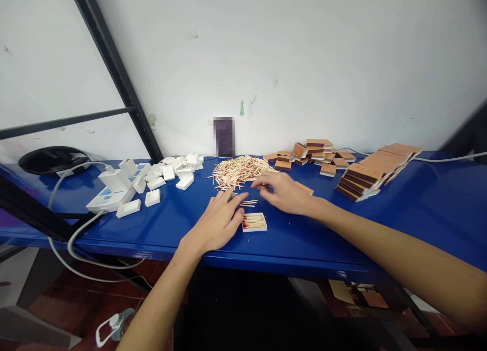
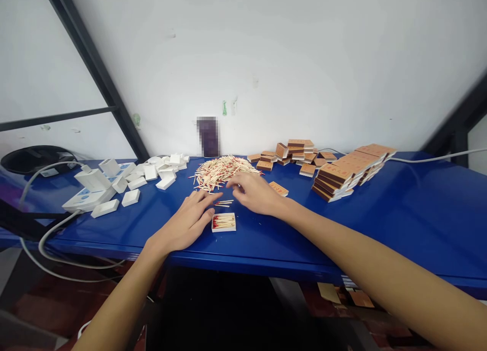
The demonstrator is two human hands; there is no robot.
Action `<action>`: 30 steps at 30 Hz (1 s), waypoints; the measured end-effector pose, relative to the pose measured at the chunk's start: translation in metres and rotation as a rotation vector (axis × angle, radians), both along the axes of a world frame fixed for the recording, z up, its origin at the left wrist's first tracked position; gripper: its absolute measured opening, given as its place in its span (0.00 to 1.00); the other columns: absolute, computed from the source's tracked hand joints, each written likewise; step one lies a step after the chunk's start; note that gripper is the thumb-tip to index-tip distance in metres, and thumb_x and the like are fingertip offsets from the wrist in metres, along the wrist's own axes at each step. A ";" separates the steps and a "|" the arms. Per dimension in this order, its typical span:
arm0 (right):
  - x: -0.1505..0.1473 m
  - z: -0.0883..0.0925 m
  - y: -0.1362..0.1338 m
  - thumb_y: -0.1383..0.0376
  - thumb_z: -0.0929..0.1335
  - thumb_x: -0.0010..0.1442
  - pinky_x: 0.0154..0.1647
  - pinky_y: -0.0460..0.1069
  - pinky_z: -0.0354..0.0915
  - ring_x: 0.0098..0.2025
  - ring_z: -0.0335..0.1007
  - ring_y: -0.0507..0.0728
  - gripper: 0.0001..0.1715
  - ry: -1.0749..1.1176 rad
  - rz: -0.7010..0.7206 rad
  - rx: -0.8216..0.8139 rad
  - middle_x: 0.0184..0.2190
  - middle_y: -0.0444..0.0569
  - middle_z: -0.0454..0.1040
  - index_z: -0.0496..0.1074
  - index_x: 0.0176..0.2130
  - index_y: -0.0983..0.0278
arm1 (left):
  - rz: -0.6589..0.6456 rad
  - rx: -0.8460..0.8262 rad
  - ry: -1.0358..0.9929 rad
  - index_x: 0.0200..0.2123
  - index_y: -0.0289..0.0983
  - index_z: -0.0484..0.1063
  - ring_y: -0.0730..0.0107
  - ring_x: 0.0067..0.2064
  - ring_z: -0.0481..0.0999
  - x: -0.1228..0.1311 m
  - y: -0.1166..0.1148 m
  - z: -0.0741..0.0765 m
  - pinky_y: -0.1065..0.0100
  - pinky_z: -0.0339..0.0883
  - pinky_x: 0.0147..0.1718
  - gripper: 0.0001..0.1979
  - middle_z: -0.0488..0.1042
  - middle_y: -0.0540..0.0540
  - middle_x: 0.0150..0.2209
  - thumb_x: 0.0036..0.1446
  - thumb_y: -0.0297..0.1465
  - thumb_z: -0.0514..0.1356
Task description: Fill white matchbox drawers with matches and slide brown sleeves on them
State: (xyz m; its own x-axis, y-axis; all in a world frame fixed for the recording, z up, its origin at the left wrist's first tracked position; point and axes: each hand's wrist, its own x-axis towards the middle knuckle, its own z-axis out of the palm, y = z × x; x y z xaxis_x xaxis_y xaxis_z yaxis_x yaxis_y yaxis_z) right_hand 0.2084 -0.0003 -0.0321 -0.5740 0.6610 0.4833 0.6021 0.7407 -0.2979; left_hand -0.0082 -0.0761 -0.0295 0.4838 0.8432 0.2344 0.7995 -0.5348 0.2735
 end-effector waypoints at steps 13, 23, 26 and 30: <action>0.015 0.001 0.006 0.66 0.63 0.65 0.43 0.52 0.64 0.48 0.71 0.62 0.18 -0.338 -0.276 0.035 0.48 0.57 0.73 0.74 0.51 0.64 | 0.188 0.068 0.093 0.62 0.38 0.62 0.55 0.60 0.62 -0.005 0.007 -0.004 0.50 0.60 0.56 0.23 0.67 0.42 0.61 0.67 0.31 0.44; 0.018 -0.009 0.021 0.69 0.61 0.66 0.43 0.52 0.63 0.46 0.70 0.61 0.17 -0.372 -0.161 0.069 0.45 0.55 0.72 0.74 0.50 0.63 | 0.148 0.097 0.101 0.60 0.37 0.66 0.54 0.57 0.63 -0.004 0.007 -0.005 0.51 0.62 0.54 0.21 0.69 0.41 0.56 0.67 0.30 0.45; 0.016 -0.008 0.020 0.71 0.61 0.65 0.42 0.52 0.62 0.44 0.70 0.60 0.19 -0.381 -0.149 0.070 0.44 0.55 0.73 0.73 0.52 0.63 | 0.143 0.090 0.102 0.59 0.36 0.67 0.54 0.57 0.63 -0.004 0.007 -0.005 0.51 0.62 0.54 0.21 0.69 0.41 0.55 0.67 0.31 0.45; 0.015 -0.006 0.017 0.71 0.62 0.64 0.41 0.52 0.61 0.44 0.70 0.61 0.16 -0.368 -0.122 0.090 0.41 0.55 0.74 0.76 0.46 0.65 | 0.122 0.078 0.098 0.59 0.37 0.67 0.54 0.56 0.63 -0.004 0.007 -0.004 0.50 0.62 0.54 0.21 0.70 0.40 0.54 0.68 0.31 0.45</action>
